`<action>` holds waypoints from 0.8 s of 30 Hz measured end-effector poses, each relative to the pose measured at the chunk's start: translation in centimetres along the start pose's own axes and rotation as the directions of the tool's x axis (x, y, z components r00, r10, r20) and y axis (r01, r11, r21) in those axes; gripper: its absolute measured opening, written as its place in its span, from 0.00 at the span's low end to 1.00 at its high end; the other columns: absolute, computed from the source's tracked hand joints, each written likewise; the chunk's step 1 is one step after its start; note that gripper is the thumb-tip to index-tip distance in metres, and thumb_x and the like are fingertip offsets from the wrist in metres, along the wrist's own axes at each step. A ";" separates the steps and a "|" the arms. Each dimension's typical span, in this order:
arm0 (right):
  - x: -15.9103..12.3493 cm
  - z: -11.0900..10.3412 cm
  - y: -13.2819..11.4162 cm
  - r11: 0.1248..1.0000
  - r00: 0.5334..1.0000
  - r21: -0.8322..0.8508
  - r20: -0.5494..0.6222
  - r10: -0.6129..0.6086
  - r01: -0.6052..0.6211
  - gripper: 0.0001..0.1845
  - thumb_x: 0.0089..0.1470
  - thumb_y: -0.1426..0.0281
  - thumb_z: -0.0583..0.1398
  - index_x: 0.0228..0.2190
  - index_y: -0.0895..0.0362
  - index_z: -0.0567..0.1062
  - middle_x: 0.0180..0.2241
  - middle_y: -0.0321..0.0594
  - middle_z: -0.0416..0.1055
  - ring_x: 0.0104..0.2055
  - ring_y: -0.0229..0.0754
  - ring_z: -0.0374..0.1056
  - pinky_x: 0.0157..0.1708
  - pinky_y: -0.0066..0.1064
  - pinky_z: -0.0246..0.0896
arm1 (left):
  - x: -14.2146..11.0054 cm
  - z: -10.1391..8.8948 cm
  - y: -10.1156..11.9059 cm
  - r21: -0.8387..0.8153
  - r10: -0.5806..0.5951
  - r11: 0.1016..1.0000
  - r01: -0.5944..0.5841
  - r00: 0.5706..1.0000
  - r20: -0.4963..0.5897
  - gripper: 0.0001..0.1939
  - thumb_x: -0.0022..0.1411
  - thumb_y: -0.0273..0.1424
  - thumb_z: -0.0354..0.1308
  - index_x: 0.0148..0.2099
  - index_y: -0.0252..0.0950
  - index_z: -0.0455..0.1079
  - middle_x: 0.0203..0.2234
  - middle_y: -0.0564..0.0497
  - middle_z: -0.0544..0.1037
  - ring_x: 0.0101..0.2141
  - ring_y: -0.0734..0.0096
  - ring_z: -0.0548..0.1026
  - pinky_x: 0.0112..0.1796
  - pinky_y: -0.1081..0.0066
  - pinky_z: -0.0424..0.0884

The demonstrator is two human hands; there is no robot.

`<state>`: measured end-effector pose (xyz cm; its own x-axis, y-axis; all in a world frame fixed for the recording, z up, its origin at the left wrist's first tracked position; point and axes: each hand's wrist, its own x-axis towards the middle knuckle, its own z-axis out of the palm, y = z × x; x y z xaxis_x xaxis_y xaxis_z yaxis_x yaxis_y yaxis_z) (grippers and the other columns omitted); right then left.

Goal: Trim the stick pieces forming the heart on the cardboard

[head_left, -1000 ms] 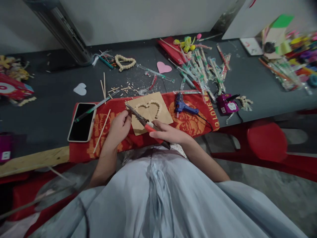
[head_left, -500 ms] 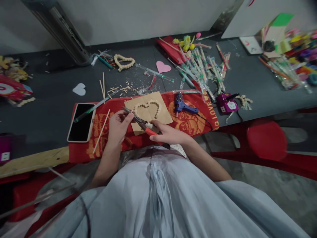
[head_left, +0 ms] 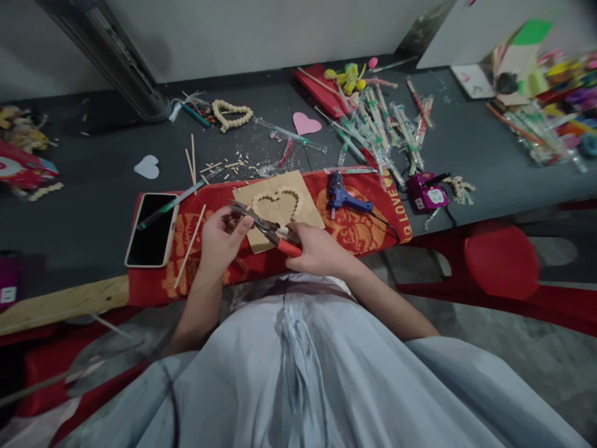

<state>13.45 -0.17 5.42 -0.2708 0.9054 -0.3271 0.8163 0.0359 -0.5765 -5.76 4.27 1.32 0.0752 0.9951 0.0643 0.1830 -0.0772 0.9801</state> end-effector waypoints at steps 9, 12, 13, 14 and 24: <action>0.0 0.2 0.5 0.999 0.999 -0.023 -0.021 0.034 -0.034 0.22 0.41 0.64 0.57 0.40 0.60 0.68 0.35 0.46 0.72 0.33 0.47 0.67 0.27 0.30 0.51 | -0.4 -1.4 0.4 0.508 0.199 0.840 -0.190 0.979 0.036 0.06 0.55 0.32 0.57 0.32 0.38 0.75 0.30 0.51 0.79 0.33 0.68 0.75 0.37 0.70 0.68; -0.1 0.3 0.5 0.999 0.999 -0.039 -0.024 0.033 -0.034 0.20 0.42 0.64 0.57 0.38 0.60 0.68 0.34 0.46 0.72 0.32 0.46 0.66 0.27 0.30 0.50 | -0.5 -1.2 0.5 0.592 0.272 0.767 -0.247 0.961 0.049 0.07 0.56 0.31 0.55 0.30 0.38 0.74 0.27 0.51 0.78 0.31 0.68 0.74 0.34 0.71 0.66; -0.1 0.3 0.5 0.998 0.999 -0.049 -0.024 0.033 -0.034 0.19 0.42 0.64 0.57 0.38 0.59 0.68 0.33 0.46 0.72 0.32 0.45 0.66 0.27 0.30 0.50 | -0.5 -1.1 0.5 0.612 0.288 0.746 -0.262 0.956 0.057 0.08 0.56 0.31 0.54 0.30 0.38 0.74 0.27 0.51 0.78 0.31 0.69 0.74 0.33 0.72 0.66; -0.1 0.3 0.4 0.998 0.999 -0.061 -0.022 0.034 -0.035 0.19 0.42 0.64 0.57 0.37 0.59 0.68 0.33 0.46 0.72 0.32 0.45 0.66 0.27 0.30 0.49 | -0.5 -1.0 0.4 0.631 0.302 0.726 -0.274 0.951 0.066 0.08 0.56 0.30 0.54 0.29 0.38 0.74 0.26 0.51 0.78 0.30 0.70 0.74 0.33 0.72 0.66; -0.1 -0.1 0.7 0.999 0.997 -0.027 0.066 -0.031 0.033 0.15 0.44 0.66 0.54 0.36 0.59 0.65 0.36 0.47 0.70 0.33 0.45 0.65 0.29 0.31 0.54 | -0.8 -0.6 -0.3 0.802 0.438 0.460 -0.381 0.883 0.168 0.12 0.60 0.28 0.49 0.27 0.36 0.70 0.20 0.51 0.73 0.25 0.72 0.70 0.27 0.73 0.58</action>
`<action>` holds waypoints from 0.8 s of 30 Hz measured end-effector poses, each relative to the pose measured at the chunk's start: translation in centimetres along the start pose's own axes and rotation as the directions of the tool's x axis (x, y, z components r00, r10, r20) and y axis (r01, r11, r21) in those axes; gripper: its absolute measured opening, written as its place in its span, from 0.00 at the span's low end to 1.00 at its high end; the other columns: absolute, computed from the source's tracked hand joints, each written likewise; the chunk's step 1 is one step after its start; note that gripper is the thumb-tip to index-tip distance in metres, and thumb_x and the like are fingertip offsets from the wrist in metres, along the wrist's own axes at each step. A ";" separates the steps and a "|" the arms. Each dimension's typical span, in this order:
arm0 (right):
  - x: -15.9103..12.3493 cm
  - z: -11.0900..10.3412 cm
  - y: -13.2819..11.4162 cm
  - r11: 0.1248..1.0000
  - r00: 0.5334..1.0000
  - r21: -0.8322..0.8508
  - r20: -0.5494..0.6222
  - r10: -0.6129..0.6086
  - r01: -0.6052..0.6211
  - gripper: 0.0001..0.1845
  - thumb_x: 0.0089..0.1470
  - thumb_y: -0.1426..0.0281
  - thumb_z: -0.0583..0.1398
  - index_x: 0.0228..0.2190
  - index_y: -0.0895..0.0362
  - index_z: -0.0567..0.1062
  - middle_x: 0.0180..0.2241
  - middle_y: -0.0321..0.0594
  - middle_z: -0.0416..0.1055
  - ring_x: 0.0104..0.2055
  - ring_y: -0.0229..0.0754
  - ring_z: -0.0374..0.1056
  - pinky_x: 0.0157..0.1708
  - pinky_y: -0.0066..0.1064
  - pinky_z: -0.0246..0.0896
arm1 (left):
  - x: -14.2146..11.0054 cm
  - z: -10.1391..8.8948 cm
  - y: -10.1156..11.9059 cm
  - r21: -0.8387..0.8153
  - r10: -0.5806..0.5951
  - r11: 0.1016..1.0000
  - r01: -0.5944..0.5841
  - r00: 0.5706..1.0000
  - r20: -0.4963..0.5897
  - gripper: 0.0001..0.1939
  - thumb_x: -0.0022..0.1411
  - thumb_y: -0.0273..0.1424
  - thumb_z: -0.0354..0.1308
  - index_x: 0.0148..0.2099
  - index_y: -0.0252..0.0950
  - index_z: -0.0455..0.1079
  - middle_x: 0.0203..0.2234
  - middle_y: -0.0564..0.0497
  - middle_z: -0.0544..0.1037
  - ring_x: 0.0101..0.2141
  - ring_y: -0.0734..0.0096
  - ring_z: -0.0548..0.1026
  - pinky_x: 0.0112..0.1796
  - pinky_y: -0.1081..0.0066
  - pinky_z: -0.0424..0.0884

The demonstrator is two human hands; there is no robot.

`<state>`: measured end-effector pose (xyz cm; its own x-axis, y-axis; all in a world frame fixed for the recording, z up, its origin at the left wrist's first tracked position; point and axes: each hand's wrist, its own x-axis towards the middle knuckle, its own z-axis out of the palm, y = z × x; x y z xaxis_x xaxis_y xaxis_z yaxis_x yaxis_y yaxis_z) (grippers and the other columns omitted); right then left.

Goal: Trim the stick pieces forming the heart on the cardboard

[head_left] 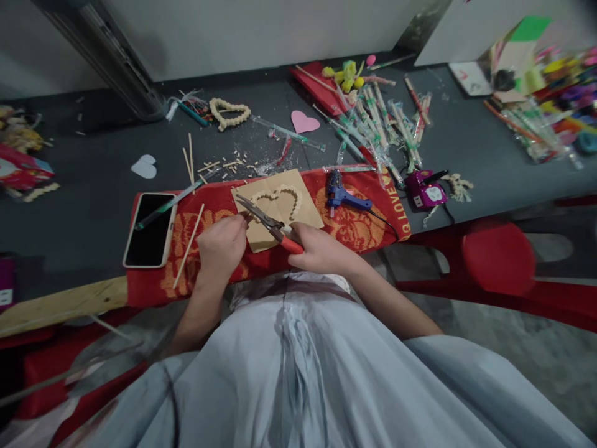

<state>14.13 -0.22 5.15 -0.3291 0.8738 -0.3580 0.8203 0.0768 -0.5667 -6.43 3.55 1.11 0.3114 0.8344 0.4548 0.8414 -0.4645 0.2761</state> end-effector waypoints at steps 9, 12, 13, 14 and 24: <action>-0.2 -0.5 0.7 0.994 0.993 0.065 0.081 -0.089 0.084 0.15 0.44 0.65 0.53 0.35 0.59 0.62 0.37 0.48 0.67 0.36 0.47 0.65 0.34 0.35 0.60 | 0.2 -0.5 -0.1 -0.054 0.073 0.996 -0.075 0.997 -0.033 0.11 0.60 0.27 0.50 0.27 0.35 0.70 0.19 0.51 0.73 0.23 0.73 0.69 0.26 0.73 0.59; -0.3 -0.9 0.7 0.992 0.989 0.071 0.102 -0.107 0.100 0.15 0.44 0.66 0.53 0.35 0.59 0.62 0.38 0.49 0.67 0.37 0.48 0.65 0.36 0.37 0.61 | 0.3 -0.9 0.0 -0.113 0.056 0.992 -0.059 0.998 -0.032 0.13 0.60 0.27 0.50 0.25 0.35 0.70 0.17 0.52 0.72 0.22 0.75 0.68 0.25 0.74 0.58; -0.4 -1.1 0.8 0.991 0.987 0.076 0.110 -0.114 0.106 0.16 0.43 0.66 0.53 0.36 0.59 0.62 0.38 0.49 0.67 0.38 0.48 0.65 0.37 0.38 0.61 | 0.3 -1.0 0.1 -0.145 0.040 0.988 -0.043 0.999 -0.024 0.13 0.60 0.28 0.50 0.25 0.35 0.70 0.17 0.52 0.72 0.22 0.75 0.69 0.25 0.74 0.59; -0.4 -1.2 0.8 0.990 0.985 0.083 0.119 -0.123 0.114 0.16 0.43 0.66 0.53 0.36 0.60 0.62 0.39 0.50 0.66 0.39 0.49 0.65 0.38 0.38 0.61 | 0.4 -1.1 0.2 -0.182 0.022 0.983 -0.025 1.000 -0.015 0.12 0.60 0.28 0.51 0.26 0.35 0.71 0.18 0.52 0.73 0.22 0.75 0.69 0.25 0.75 0.60; -0.7 -1.9 1.3 0.981 0.974 0.090 0.135 -0.184 0.173 0.23 0.42 0.65 0.54 0.42 0.62 0.63 0.45 0.54 0.65 0.47 0.53 0.64 0.45 0.43 0.61 | 0.1 -1.8 0.2 -0.368 -0.141 0.915 0.168 0.985 0.098 0.13 0.59 0.32 0.52 0.28 0.36 0.76 0.22 0.51 0.78 0.24 0.75 0.74 0.27 0.75 0.69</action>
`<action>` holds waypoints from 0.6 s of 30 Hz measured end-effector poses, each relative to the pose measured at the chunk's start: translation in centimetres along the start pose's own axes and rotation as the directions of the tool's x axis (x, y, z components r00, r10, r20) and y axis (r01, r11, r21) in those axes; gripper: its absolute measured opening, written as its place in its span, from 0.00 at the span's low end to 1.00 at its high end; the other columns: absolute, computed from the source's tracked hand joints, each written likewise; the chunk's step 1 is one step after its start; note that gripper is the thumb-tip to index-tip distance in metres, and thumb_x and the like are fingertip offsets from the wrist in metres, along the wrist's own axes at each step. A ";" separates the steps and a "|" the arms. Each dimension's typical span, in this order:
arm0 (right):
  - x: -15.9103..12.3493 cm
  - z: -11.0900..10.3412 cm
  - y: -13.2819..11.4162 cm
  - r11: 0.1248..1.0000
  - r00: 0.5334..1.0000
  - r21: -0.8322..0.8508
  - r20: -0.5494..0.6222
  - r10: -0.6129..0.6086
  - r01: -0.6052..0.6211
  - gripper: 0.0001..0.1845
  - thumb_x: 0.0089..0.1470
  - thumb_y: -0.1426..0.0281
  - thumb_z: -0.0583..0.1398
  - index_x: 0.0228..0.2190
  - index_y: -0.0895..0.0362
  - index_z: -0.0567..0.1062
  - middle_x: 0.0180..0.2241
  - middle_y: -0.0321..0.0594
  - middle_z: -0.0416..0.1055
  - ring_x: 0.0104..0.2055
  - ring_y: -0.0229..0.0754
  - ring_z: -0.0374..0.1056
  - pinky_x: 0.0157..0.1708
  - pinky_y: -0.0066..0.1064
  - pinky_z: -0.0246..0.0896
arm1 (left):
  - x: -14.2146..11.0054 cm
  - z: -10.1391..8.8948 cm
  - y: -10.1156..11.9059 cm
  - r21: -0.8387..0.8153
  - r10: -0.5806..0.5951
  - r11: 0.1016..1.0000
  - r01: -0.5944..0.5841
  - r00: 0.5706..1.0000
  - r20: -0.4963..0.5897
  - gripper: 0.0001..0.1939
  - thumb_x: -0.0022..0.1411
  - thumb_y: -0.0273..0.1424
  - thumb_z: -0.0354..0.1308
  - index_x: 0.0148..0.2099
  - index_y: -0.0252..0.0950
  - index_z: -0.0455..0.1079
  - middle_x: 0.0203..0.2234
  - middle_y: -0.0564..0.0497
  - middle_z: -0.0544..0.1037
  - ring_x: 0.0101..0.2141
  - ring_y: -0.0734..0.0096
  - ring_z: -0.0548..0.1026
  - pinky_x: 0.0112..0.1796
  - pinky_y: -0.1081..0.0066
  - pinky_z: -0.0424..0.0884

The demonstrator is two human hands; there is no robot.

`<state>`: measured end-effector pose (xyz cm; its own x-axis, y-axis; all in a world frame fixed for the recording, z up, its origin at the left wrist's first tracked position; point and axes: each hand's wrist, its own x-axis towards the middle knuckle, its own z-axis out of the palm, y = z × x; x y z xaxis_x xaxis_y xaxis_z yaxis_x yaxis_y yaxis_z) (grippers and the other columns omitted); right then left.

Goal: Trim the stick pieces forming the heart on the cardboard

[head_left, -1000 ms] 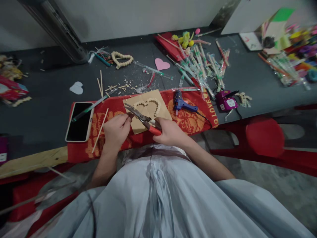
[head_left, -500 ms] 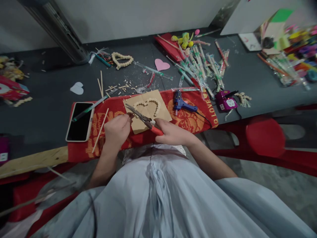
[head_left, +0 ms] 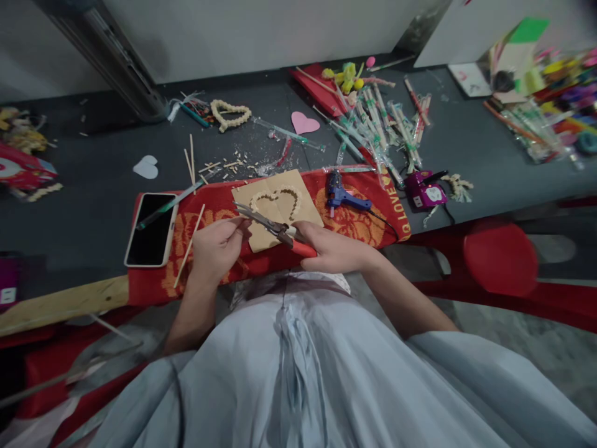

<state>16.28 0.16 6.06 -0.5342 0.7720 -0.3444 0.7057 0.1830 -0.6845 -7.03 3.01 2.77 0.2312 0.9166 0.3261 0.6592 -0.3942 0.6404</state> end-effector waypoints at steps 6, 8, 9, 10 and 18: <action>0.1 0.0 -0.2 1.000 1.000 0.017 -0.014 0.015 -0.015 0.24 0.43 0.66 0.54 0.43 0.64 0.63 0.46 0.56 0.65 0.47 0.54 0.64 0.44 0.44 0.61 | 0.1 -0.2 0.2 0.030 0.049 0.998 -0.048 0.998 -0.031 0.14 0.59 0.32 0.52 0.26 0.35 0.76 0.21 0.51 0.78 0.24 0.75 0.74 0.28 0.76 0.69; 0.2 0.1 -0.2 0.999 1.000 0.033 -0.026 0.015 -0.014 0.24 0.43 0.66 0.55 0.43 0.64 0.63 0.46 0.55 0.65 0.46 0.53 0.64 0.44 0.43 0.61 | 0.1 -0.2 0.3 0.023 0.031 0.999 -0.031 0.999 -0.037 0.14 0.59 0.32 0.52 0.26 0.35 0.75 0.22 0.51 0.78 0.24 0.75 0.74 0.28 0.76 0.69; 0.2 0.2 -0.2 0.999 0.999 0.040 -0.036 0.012 -0.010 0.24 0.43 0.66 0.55 0.43 0.63 0.63 0.45 0.54 0.66 0.46 0.53 0.64 0.44 0.43 0.61 | 0.1 -0.1 0.3 0.023 0.017 1.000 -0.016 0.999 -0.037 0.14 0.59 0.33 0.52 0.27 0.35 0.76 0.22 0.51 0.78 0.24 0.75 0.74 0.28 0.76 0.69; 0.2 0.3 -0.3 0.999 0.999 0.045 -0.046 0.008 -0.006 0.24 0.43 0.66 0.55 0.43 0.63 0.63 0.45 0.54 0.66 0.46 0.52 0.64 0.44 0.43 0.61 | 0.1 -0.1 0.3 0.023 0.002 1.000 -0.001 0.999 -0.039 0.14 0.59 0.33 0.52 0.27 0.36 0.76 0.22 0.51 0.78 0.24 0.74 0.74 0.28 0.76 0.69; 0.2 0.4 -0.3 1.000 0.997 -0.004 -0.078 0.000 -0.001 0.24 0.43 0.66 0.54 0.43 0.64 0.64 0.44 0.55 0.66 0.45 0.52 0.64 0.44 0.43 0.61 | 0.0 0.1 0.5 -0.058 -0.039 0.998 0.034 0.997 -0.073 0.12 0.56 0.31 0.53 0.26 0.36 0.77 0.24 0.51 0.79 0.25 0.75 0.75 0.29 0.76 0.70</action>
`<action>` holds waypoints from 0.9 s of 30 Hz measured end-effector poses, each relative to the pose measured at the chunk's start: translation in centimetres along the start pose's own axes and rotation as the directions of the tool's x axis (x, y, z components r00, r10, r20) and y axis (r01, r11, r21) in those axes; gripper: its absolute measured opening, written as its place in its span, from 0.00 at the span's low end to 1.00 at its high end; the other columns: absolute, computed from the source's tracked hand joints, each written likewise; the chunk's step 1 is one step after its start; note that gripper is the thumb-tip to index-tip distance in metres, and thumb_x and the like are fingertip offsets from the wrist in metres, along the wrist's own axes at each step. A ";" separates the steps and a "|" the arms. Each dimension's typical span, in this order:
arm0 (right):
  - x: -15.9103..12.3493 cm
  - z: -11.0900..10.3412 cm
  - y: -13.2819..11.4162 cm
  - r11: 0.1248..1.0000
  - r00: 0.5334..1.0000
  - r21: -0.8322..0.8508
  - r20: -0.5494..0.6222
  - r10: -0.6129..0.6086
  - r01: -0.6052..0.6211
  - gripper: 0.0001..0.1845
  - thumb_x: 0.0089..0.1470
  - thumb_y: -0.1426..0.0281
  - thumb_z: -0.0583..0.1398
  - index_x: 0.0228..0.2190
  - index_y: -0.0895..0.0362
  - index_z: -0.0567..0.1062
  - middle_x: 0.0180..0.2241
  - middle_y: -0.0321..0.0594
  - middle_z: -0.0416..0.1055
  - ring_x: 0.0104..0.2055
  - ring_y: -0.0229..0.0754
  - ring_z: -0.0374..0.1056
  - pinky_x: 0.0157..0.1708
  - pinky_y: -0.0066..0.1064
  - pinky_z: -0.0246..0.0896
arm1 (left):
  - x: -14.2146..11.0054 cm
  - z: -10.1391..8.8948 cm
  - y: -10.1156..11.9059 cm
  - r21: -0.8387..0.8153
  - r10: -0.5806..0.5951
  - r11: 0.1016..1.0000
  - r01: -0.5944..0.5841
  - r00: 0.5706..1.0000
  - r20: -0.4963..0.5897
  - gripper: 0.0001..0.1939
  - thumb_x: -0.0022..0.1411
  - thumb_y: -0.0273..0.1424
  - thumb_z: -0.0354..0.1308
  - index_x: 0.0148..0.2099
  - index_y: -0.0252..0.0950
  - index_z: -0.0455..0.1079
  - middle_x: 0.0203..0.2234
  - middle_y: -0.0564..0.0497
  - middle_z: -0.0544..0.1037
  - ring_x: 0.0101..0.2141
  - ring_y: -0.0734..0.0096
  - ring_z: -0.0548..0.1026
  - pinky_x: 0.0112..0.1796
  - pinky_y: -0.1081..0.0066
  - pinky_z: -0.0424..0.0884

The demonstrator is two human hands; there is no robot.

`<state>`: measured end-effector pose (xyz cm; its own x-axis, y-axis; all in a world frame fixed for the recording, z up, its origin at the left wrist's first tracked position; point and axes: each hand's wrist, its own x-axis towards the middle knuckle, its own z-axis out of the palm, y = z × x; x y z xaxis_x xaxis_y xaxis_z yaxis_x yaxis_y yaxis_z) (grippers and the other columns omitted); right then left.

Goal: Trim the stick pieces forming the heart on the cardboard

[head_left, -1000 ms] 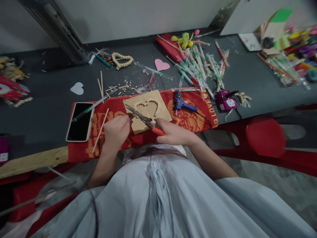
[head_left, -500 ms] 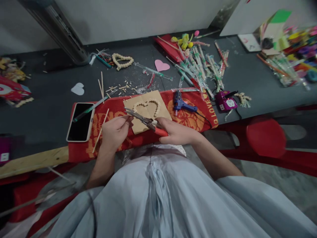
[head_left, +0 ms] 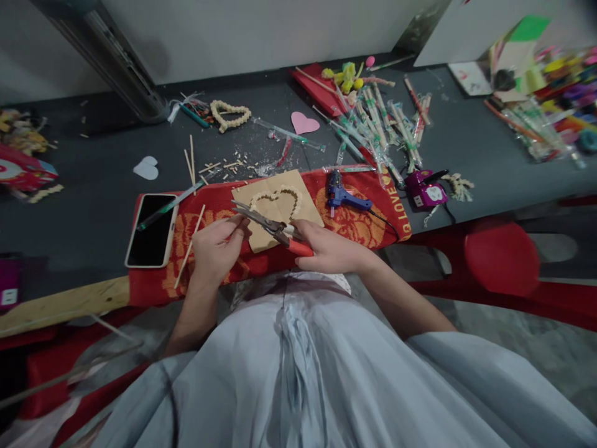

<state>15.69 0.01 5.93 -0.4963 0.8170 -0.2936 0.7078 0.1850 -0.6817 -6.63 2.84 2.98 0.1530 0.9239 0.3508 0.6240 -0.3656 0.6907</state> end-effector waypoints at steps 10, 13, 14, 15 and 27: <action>0.0 -0.3 0.0 1.000 0.999 0.004 0.042 -0.011 0.011 0.25 0.42 0.66 0.55 0.43 0.65 0.64 0.44 0.55 0.66 0.45 0.52 0.65 0.44 0.42 0.61 | -0.1 0.1 0.7 -0.190 -0.162 0.969 0.160 0.987 0.009 0.10 0.55 0.32 0.57 0.26 0.36 0.76 0.22 0.51 0.79 0.22 0.75 0.74 0.27 0.76 0.72; 0.0 -0.3 0.2 1.000 0.999 0.012 0.049 -0.015 0.015 0.26 0.42 0.66 0.55 0.44 0.65 0.64 0.45 0.55 0.66 0.45 0.52 0.65 0.44 0.42 0.61 | -0.1 0.3 1.0 -0.277 -0.199 0.940 0.198 0.980 0.024 0.08 0.54 0.31 0.57 0.27 0.35 0.76 0.21 0.52 0.79 0.20 0.76 0.74 0.25 0.76 0.72; 0.0 -0.3 0.2 1.000 0.999 0.016 0.052 -0.016 0.015 0.26 0.42 0.66 0.55 0.44 0.65 0.64 0.45 0.55 0.66 0.45 0.52 0.65 0.43 0.43 0.61 | -0.1 0.3 1.0 -0.305 -0.212 0.929 0.208 0.977 0.021 0.08 0.53 0.30 0.58 0.27 0.34 0.77 0.20 0.52 0.79 0.20 0.76 0.74 0.25 0.76 0.73; 0.0 -0.3 0.2 1.000 0.998 0.017 0.054 -0.015 0.014 0.26 0.42 0.66 0.55 0.44 0.65 0.64 0.45 0.56 0.66 0.45 0.52 0.65 0.43 0.43 0.61 | -0.1 0.4 1.0 -0.332 -0.228 0.918 0.218 0.974 0.011 0.07 0.52 0.29 0.58 0.28 0.34 0.77 0.20 0.52 0.78 0.20 0.76 0.74 0.24 0.76 0.73; -0.1 0.1 0.1 0.999 1.000 -0.042 -0.010 -0.021 0.021 0.23 0.43 0.64 0.54 0.42 0.64 0.63 0.42 0.54 0.66 0.44 0.52 0.64 0.42 0.41 0.61 | 0.0 0.4 0.7 -0.354 -0.273 0.894 0.273 0.961 0.050 0.08 0.53 0.31 0.57 0.27 0.35 0.76 0.18 0.52 0.77 0.20 0.75 0.74 0.25 0.76 0.74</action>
<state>15.73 -0.10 5.81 -0.5065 0.8181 -0.2724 0.7176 0.2248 -0.6592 -5.88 2.65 3.16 0.0150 0.9931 0.1164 0.3282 -0.1149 0.9376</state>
